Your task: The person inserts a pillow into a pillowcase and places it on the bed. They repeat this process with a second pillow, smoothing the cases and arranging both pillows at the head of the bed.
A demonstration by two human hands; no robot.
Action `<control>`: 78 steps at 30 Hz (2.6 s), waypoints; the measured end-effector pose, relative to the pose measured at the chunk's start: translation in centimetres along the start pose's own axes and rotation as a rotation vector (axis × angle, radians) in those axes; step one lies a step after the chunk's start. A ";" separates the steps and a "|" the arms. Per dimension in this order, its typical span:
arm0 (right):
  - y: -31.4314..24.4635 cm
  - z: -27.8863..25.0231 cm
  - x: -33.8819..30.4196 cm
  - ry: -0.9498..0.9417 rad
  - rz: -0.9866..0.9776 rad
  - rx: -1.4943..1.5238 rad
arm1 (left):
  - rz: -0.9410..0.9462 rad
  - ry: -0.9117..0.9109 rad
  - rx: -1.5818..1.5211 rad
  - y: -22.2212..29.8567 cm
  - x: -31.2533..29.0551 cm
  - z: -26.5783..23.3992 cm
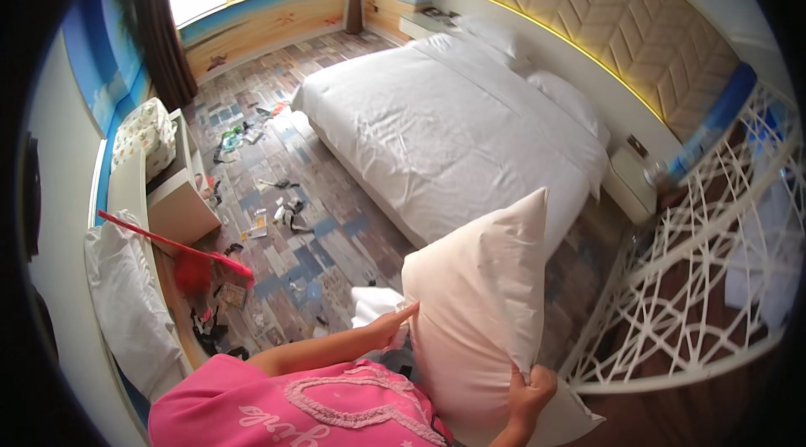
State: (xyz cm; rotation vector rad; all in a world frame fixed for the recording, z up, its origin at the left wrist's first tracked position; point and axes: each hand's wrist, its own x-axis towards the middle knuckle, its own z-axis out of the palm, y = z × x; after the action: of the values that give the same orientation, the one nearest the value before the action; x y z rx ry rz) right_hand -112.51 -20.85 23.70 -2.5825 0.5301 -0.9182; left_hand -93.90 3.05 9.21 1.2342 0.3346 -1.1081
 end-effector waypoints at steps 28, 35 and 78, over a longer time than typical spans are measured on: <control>-0.5 43.0 44.2 -0.376 0.126 0.321 | 0.720 -0.102 -0.500 51.3 13.4 -20.5; -0.2 47.4 52.5 -0.425 0.091 0.218 | 0.824 -0.024 -0.498 60.8 15.7 -22.2; -10.1 64.0 77.8 -0.536 -0.104 0.135 | 0.501 0.900 0.834 73.7 32.7 -21.8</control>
State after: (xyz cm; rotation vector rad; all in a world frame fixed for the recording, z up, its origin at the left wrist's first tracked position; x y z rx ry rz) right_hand -12.20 -34.77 22.30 -2.5964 0.1769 -0.2482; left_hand -11.17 0.30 20.13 2.3849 0.1981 -0.1583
